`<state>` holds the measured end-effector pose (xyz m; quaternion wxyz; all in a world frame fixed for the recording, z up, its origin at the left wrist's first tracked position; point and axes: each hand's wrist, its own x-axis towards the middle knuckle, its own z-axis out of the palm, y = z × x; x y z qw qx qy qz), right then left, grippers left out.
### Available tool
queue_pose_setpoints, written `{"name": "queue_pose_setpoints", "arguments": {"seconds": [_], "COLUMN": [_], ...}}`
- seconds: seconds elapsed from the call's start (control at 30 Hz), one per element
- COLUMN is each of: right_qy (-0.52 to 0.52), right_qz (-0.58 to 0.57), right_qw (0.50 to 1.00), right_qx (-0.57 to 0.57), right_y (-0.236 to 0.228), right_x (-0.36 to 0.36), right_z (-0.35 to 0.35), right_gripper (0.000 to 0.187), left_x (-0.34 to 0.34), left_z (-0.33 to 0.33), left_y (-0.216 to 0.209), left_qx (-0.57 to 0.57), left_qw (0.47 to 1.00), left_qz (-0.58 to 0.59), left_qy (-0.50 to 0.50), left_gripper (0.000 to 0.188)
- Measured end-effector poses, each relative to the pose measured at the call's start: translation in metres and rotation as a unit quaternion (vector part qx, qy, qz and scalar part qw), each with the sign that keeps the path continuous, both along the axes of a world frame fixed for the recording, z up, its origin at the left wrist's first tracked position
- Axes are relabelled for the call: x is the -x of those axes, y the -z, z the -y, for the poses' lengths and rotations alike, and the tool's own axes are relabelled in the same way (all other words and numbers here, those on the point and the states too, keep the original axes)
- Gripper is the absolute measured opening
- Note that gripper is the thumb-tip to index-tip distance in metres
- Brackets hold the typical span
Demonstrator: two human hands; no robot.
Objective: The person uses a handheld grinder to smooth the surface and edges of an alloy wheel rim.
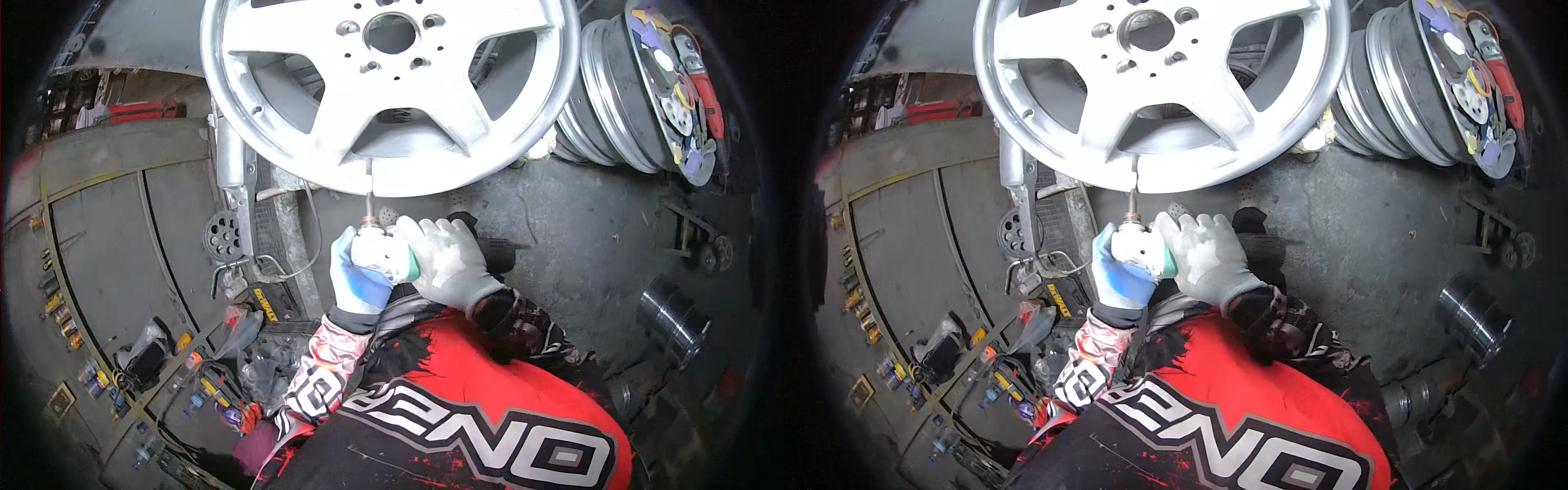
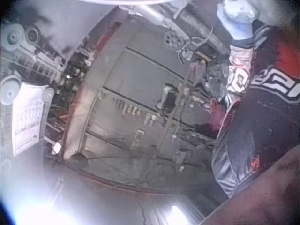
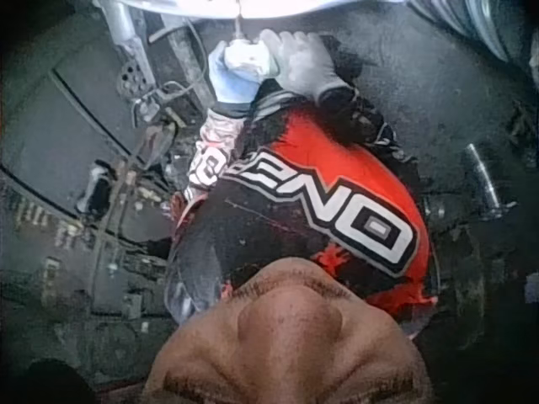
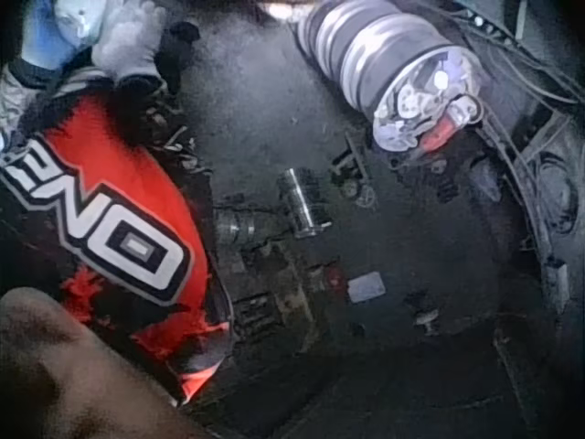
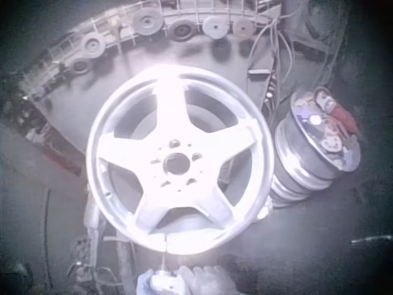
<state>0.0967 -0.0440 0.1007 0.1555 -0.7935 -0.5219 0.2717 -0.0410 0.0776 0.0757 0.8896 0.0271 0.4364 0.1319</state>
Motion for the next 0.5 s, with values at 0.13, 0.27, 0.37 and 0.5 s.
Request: {"name": "queue_pose_setpoints", "arguments": {"seconds": [0.13, 0.27, 0.37, 0.5], "right_qy": [0.023, 0.036, 0.058, 0.058], "right_qz": [-0.019, -0.047, 0.012, 0.022], "right_qw": [0.999, 0.998, 0.996, 0.992], "right_qx": [-0.027, 0.028, 0.059, 0.106], "right_y": [0.011, -0.003, -0.016, -0.022], "right_x": [-0.002, -0.020, -0.034, -0.040], "right_z": [0.009, 0.037, 0.059, 0.069], "right_gripper": [0.054, 0.046, 0.049, 0.051], "left_x": [-0.003, -0.023, -0.044, -0.044], "left_z": [0.007, 0.041, 0.065, 0.082], "left_y": [-0.002, 0.011, 0.004, 0.010], "left_qx": [-0.011, 0.046, -0.069, -0.613], "left_qw": [1.000, 0.999, 0.994, 0.760], "left_qz": [0.008, 0.017, 0.013, -0.061], "left_qy": [0.001, -0.017, 0.078, 0.208], "left_gripper": [0.047, 0.047, 0.051, 0.049]}}
